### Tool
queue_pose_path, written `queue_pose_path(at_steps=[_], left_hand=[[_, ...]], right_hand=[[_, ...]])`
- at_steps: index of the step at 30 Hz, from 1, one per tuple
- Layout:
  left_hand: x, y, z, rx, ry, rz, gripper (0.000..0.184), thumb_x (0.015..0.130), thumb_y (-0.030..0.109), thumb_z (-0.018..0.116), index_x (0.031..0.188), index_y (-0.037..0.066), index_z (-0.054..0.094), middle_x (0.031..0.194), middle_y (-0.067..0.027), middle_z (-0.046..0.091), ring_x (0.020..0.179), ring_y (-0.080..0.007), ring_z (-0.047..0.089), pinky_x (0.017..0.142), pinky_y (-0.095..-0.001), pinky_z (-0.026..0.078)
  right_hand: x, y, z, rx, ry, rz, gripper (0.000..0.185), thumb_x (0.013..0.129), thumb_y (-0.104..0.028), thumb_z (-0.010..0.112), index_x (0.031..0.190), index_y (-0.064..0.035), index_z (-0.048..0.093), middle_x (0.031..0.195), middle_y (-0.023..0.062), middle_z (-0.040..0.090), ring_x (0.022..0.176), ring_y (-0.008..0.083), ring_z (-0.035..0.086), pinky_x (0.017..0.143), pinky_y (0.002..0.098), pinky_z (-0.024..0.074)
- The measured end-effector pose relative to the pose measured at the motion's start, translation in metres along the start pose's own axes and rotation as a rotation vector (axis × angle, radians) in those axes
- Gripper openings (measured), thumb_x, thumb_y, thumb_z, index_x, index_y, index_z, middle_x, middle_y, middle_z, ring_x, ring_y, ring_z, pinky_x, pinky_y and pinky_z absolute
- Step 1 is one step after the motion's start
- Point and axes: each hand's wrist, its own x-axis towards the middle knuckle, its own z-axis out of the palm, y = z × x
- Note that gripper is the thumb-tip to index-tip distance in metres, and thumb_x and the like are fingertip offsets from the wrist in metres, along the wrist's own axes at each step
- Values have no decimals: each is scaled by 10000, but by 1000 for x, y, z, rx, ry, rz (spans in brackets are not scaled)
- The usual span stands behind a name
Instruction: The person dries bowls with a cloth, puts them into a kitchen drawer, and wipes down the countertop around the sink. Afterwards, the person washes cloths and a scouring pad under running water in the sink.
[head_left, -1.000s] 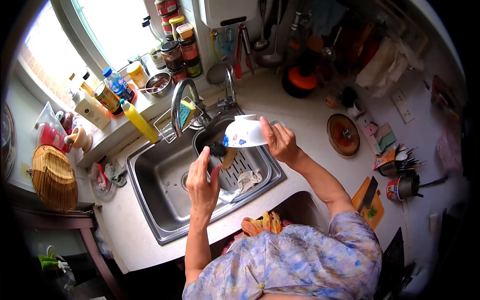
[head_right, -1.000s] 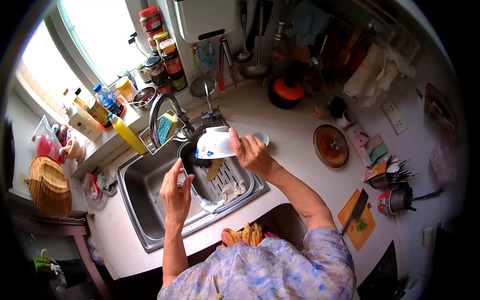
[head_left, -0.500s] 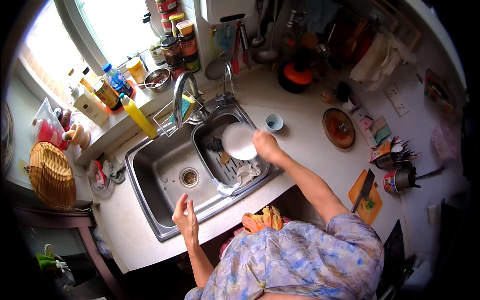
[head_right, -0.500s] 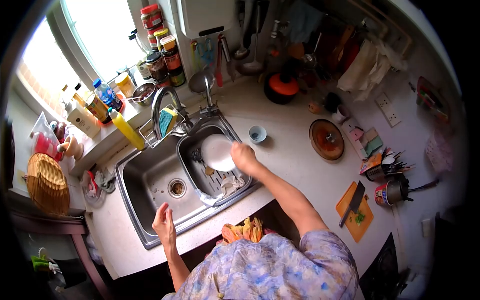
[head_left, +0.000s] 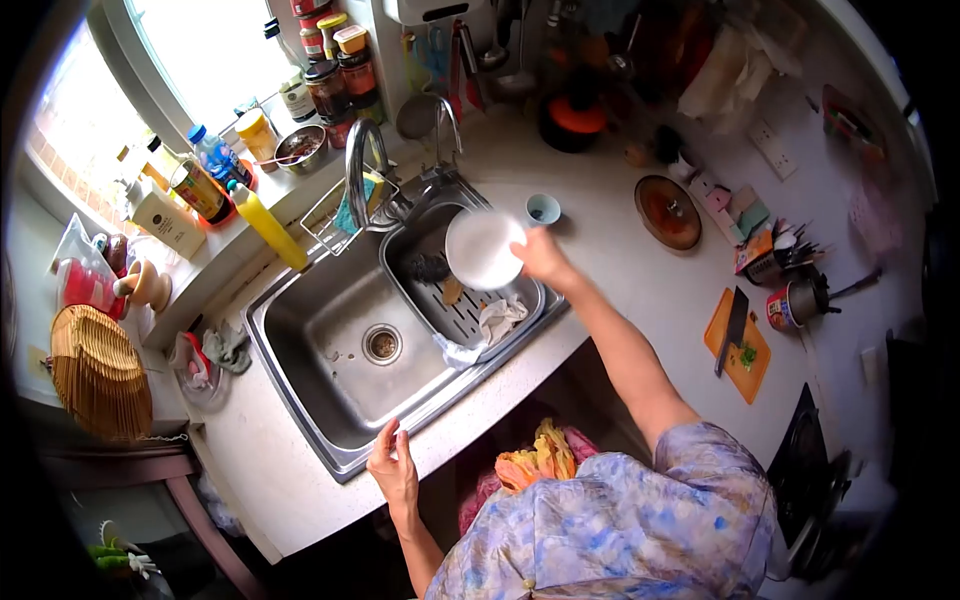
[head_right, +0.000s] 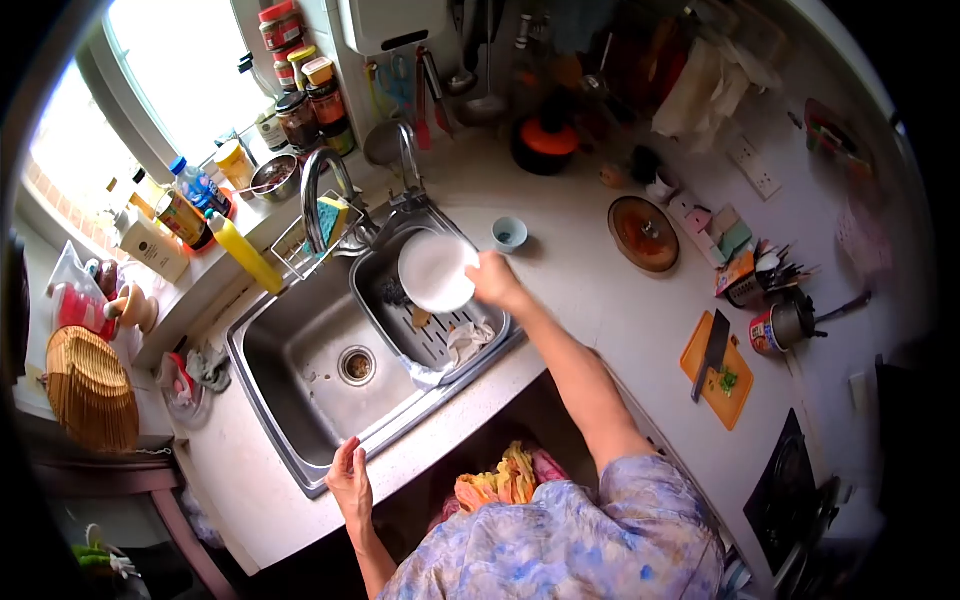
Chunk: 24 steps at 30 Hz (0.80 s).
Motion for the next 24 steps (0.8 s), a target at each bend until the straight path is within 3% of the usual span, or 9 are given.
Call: queue_pose_path(at_steps=[3, 8, 11, 12, 14, 16, 17, 22, 24], left_hand=[[-28, -2, -7, 24, -4, 37, 232, 826, 108, 579, 1019, -18, 605, 911, -164, 646, 823, -223, 631, 743, -302, 480], [-72, 11, 8, 73, -69, 2, 219, 841, 106, 572, 1018, -19, 600, 928, -121, 645, 858, -174, 615, 762, -271, 476], [-101, 18, 29, 47, -124, -2, 219, 846, 116, 572, 1016, -20, 600, 918, -121, 644, 853, -173, 614, 762, -271, 473], [-105, 23, 34, 44, -106, 34, 221, 847, 121, 577, 1015, -21, 600, 909, -119, 644, 845, -161, 607, 762, -263, 470], [-124, 31, 47, 28, -168, 61, 226, 846, 123, 584, 1020, -20, 600, 911, -112, 644, 845, -150, 601, 764, -254, 466], [-148, 47, 59, 0, -177, 60, 230, 835, 131, 584, 1005, -22, 614, 850, -131, 654, 796, -184, 630, 736, -280, 481], [-159, 46, 57, -17, -204, 82, 247, 840, 135, 582, 1038, -10, 600, 892, -130, 649, 824, -185, 624, 740, -279, 479], [-198, 46, 76, -356, -408, -29, 438, 868, 204, 557, 1256, 48, 427, 1120, -125, 566, 883, -190, 599, 751, -273, 479], [-222, 60, 73, -652, -489, -324, 620, 881, 397, 492, 1369, 139, 210, 1283, -142, 424, 944, -249, 575, 761, -345, 492]], right_hand=[[-14, 42, 18, -846, 375, -244, 267, 735, -132, 517, 614, 104, 548, 546, 206, 567, 512, 251, 596, 479, 367, 452], [-66, -43, -62, 870, -94, 72, 106, 804, -92, 509, 795, -14, 580, 513, 52, 511, 381, 83, 413, 337, 243, 290], [-66, 10, -56, 1184, -370, -27, 143, 832, -117, 488, 776, -5, 556, 532, 19, 469, 359, 59, 318, 314, 188, 157], [-63, 16, -63, 1323, -531, 12, 138, 813, -68, 452, 787, -7, 572, 555, 53, 522, 369, 85, 432, 299, 224, 256], [-53, 69, -27, -188, 238, -160, 156, 776, -28, 439, 789, 2, 591, 622, 164, 594, 488, 221, 588, 400, 341, 431], [-103, 61, -24, -718, 373, -40, 159, 753, -50, 460, 770, 36, 593, 730, 264, 599, 689, 355, 625, 616, 428, 491], [-131, 57, -42, -290, 382, 65, 171, 753, -72, 496, 747, 85, 565, 756, 287, 585, 709, 392, 609, 628, 434, 489], [-261, 59, -63, 66, 116, -14, 282, 791, -153, 554, 623, 73, 537, 585, 222, 571, 539, 253, 602, 446, 375, 436], [-309, 97, -25, 309, 121, -176, 297, 785, -162, 564, 605, 72, 529, 513, 163, 516, 507, 166, 546, 424, 347, 405]])
